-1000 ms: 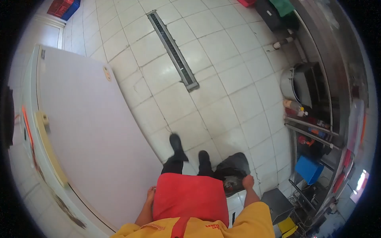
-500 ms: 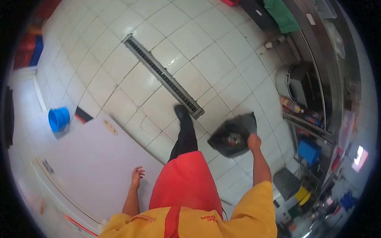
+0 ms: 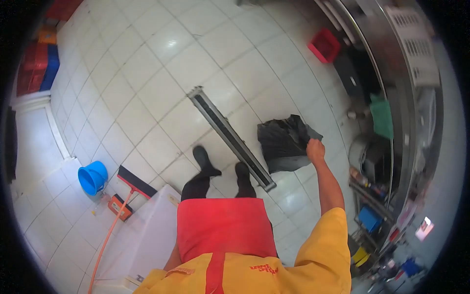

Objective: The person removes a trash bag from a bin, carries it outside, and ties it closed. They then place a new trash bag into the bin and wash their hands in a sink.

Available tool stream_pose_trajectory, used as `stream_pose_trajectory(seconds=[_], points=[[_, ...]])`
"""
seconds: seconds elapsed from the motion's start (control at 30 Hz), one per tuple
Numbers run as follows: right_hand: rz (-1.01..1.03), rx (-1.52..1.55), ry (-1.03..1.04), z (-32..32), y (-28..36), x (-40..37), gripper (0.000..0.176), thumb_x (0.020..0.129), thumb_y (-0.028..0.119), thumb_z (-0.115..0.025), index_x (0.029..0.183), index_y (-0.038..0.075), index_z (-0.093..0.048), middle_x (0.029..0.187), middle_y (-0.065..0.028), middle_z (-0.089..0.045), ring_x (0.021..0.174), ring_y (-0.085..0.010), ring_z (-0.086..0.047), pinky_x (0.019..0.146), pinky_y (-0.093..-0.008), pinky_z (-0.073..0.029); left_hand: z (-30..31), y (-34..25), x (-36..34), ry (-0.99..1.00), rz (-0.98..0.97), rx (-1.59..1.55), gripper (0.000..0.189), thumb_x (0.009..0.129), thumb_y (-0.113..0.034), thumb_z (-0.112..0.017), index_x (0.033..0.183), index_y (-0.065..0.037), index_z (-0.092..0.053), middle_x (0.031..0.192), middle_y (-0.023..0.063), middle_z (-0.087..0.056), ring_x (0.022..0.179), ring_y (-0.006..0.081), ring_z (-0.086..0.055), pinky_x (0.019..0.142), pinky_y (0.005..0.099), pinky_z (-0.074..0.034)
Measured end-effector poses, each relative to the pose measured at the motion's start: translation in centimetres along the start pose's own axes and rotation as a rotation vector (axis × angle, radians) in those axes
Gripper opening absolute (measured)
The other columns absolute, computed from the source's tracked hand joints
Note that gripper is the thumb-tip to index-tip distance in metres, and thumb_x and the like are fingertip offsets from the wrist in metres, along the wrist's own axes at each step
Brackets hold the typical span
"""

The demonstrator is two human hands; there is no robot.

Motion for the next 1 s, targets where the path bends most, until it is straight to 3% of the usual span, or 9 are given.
stream_pose_trajectory(seconds=[0.3, 0.33, 0.47, 0.5, 0.6, 0.67, 0.77, 0.93, 1.0], points=[[-0.049, 0.034, -0.019, 14.8, 24.1, 20.9, 0.021, 0.075, 0.017, -0.055, 0.08, -0.003, -0.059, 0.083, -0.024, -0.059, 0.083, -0.039, -0.057, 0.072, -0.0452, -0.046, 16.7, -13.7, 0.5, -0.055, 0.25, -0.268, 0.031, 0.077, -0.006, -0.041, 0.107, -0.005, -0.048, 0.082, 0.0099, -0.06, 0.06, 0.015, -0.053, 0.05, 0.0253, -0.04], [-0.048, 0.096, -0.067, 16.9, 28.1, 25.2, 0.021, 0.075, 0.016, -0.055, 0.08, -0.004, -0.059, 0.085, -0.0246, -0.059, 0.085, -0.0395, -0.057, 0.073, -0.0457, -0.046, 18.5, -15.4, 1.5, -0.099, 0.154, -0.423, 0.033, 0.076, -0.008, -0.041, 0.11, -0.006, -0.046, 0.082, 0.0107, -0.06, 0.06, 0.0151, -0.054, 0.05, 0.0255, -0.04], [-0.045, 0.11, -0.043, 23.2, 39.4, 31.9, 0.02, 0.075, 0.016, -0.054, 0.082, -0.003, -0.059, 0.086, -0.0242, -0.059, 0.086, -0.0394, -0.056, 0.074, -0.0461, -0.045, 21.9, -20.6, 1.3, -0.101, 0.13, -0.633, 0.035, 0.075, -0.009, -0.041, 0.11, -0.008, -0.046, 0.082, 0.0107, -0.06, 0.06, 0.0143, -0.054, 0.05, 0.0248, -0.04], [-0.016, 0.119, -0.035, 24.8, 42.3, 33.9, 0.02, 0.075, 0.015, -0.052, 0.081, -0.003, -0.059, 0.086, -0.024, -0.059, 0.086, -0.0396, -0.056, 0.074, -0.0463, -0.045, 22.1, -22.4, 1.2, -0.119, 0.26, -0.486, 0.036, 0.075, -0.009, -0.041, 0.11, -0.008, -0.046, 0.083, 0.0104, -0.06, 0.061, 0.0145, -0.055, 0.05, 0.0251, -0.041], [0.037, 0.065, 0.001, 26.6, 50.5, 35.7, 0.02, 0.076, 0.014, -0.05, 0.081, -0.002, -0.06, 0.087, -0.0238, -0.059, 0.086, -0.0398, -0.056, 0.075, -0.0463, -0.045, 24.3, -25.5, 1.1, -0.017, 0.293, -0.512, 0.036, 0.075, -0.01, -0.041, 0.11, -0.008, -0.047, 0.086, 0.0091, -0.059, 0.062, 0.0149, -0.055, 0.054, 0.0276, -0.042], [0.083, 0.038, -0.045, 29.8, 57.0, 39.6, 0.02, 0.076, 0.014, -0.048, 0.081, -0.002, -0.06, 0.087, -0.0237, -0.059, 0.085, -0.0397, -0.056, 0.075, -0.0462, -0.045, 25.7, -33.6, 0.0, -0.131, 0.36, -0.407, 0.039, 0.073, -0.01, -0.041, 0.112, -0.008, -0.047, 0.086, 0.0083, -0.059, 0.062, 0.0152, -0.055, 0.056, 0.0285, -0.043], [0.242, -0.018, -0.056, 33.8, 65.7, 40.7, 0.022, 0.077, 0.013, -0.045, 0.08, -0.001, -0.061, 0.086, -0.0225, -0.06, 0.083, -0.0388, -0.058, 0.072, -0.0447, -0.047, 27.4, -37.0, 0.7, -0.109, 0.237, -0.472, 0.042, 0.069, -0.007, -0.042, 0.111, -0.007, -0.049, 0.083, 0.0078, -0.059, 0.062, 0.0152, -0.055, 0.056, 0.0291, -0.043], [0.361, -0.136, 0.032, 37.9, 79.5, 41.6, 0.023, 0.078, 0.014, -0.044, 0.081, -0.001, -0.061, 0.086, -0.0212, -0.06, 0.084, -0.0374, -0.058, 0.072, -0.0441, -0.048, 31.3, -36.7, 0.9, -0.043, 0.264, -0.555, 0.042, 0.068, -0.006, -0.042, 0.108, -0.008, -0.051, 0.083, 0.0081, -0.06, 0.063, 0.0149, -0.055, 0.055, 0.0292, -0.043], [0.382, -0.183, -0.045, 39.2, 85.3, 40.7, 0.024, 0.081, 0.014, -0.042, 0.085, 0.001, -0.061, 0.093, -0.0195, -0.06, 0.089, -0.0341, -0.057, 0.075, -0.0423, -0.047, 34.0, -35.3, 2.1, -0.012, 0.273, -0.596, 0.042, 0.067, -0.005, -0.042, 0.107, -0.008, -0.052, 0.084, 0.0082, -0.06, 0.063, 0.0148, -0.055, 0.055, 0.0292, -0.043]])
Point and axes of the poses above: each hand's wrist, its own x-axis towards the middle knuckle, its own z-axis out of the back of the hand, y = z × x, the point moved 1 cm from there along x, towards the middle knuckle
